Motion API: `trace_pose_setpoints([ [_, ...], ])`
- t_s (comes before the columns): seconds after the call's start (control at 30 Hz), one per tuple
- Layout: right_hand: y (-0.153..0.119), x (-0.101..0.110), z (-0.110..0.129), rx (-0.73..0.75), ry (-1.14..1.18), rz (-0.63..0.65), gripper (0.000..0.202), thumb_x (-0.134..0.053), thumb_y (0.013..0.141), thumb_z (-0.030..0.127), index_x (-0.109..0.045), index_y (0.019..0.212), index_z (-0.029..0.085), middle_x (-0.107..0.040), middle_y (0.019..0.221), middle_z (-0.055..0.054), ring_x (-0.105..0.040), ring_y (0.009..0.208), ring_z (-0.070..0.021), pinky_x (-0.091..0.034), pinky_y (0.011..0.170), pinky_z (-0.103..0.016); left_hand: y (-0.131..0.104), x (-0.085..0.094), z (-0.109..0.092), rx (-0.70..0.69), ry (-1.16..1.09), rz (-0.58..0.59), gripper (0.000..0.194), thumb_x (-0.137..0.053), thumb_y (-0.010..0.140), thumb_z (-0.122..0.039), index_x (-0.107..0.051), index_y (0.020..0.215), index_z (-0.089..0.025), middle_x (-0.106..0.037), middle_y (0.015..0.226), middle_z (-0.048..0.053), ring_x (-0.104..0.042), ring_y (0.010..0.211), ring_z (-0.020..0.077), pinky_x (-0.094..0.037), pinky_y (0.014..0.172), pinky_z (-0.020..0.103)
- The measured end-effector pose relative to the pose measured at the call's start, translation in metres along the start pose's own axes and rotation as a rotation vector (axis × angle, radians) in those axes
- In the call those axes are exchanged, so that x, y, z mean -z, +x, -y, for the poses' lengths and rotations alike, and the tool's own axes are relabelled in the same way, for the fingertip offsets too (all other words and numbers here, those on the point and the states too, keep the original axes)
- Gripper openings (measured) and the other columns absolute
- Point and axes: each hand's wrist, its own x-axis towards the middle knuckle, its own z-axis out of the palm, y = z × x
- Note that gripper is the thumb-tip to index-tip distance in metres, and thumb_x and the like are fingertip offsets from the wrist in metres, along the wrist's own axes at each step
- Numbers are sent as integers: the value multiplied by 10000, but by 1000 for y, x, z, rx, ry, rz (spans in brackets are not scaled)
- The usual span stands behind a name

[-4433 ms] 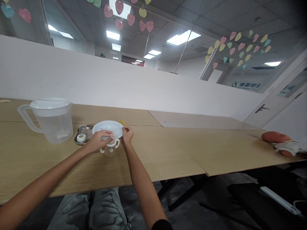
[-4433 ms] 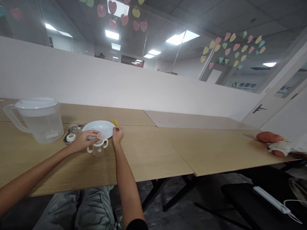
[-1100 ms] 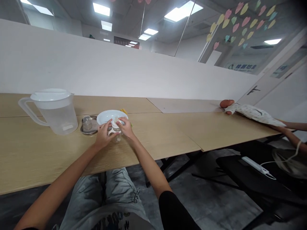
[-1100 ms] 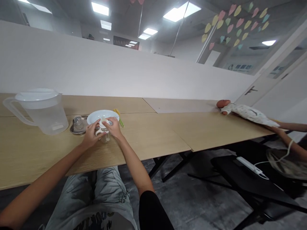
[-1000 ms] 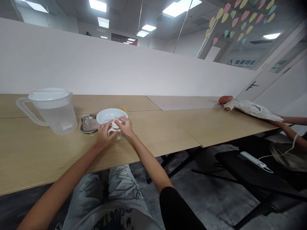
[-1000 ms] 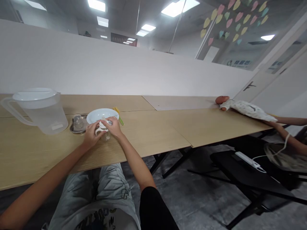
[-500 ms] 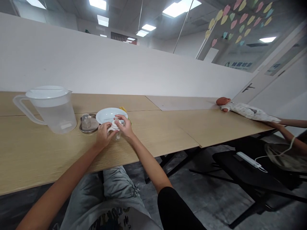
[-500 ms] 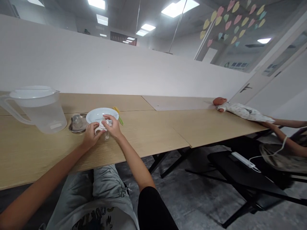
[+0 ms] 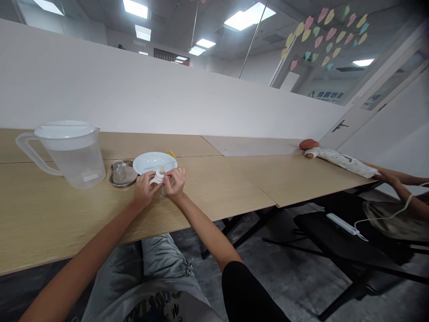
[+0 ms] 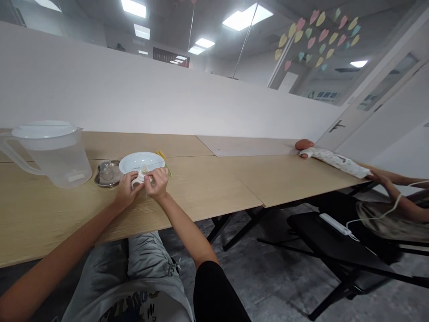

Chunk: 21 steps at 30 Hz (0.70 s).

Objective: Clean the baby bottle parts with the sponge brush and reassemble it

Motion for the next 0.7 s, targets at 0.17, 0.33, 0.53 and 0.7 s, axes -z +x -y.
trace_pose_setpoints([
  [0.17,-4,-3,4,128,-4,-6,287,-446,863,396,-631,738,216,-609,756,-64,-540,755,-207,-366,769,-386,1,3,-1,-20,30,53,497,-428,891,-491,-498,1249,-154,-644,1110,132,-566,1052,270,-387,919,405],
  [0.33,-5,-4,2,317,-94,38,219,-456,857,311,-646,820,206,-661,802,-62,-570,745,-194,-354,769,-378,-1,2,5,-29,-16,7,504,-459,864,-491,-459,1240,-155,-652,1100,113,-577,1056,262,-381,932,409],
  [0.53,-1,-3,13,494,-127,13,153,-482,850,253,-626,834,203,-697,778,-40,-613,756,-175,-362,754,-349,-2,-2,8,-62,33,-4,481,-396,873,-481,-515,1212,-161,-654,1098,119,-580,1007,268,-392,885,419],
  [0.7,5,-3,32,458,-108,-18,145,-457,856,224,-592,805,203,-690,717,-26,-612,661,-148,-359,681,-332,2,-2,8,-52,48,-17,457,-368,865,-449,-549,1167,-158,-660,1031,123,-579,970,272,-395,872,433],
])
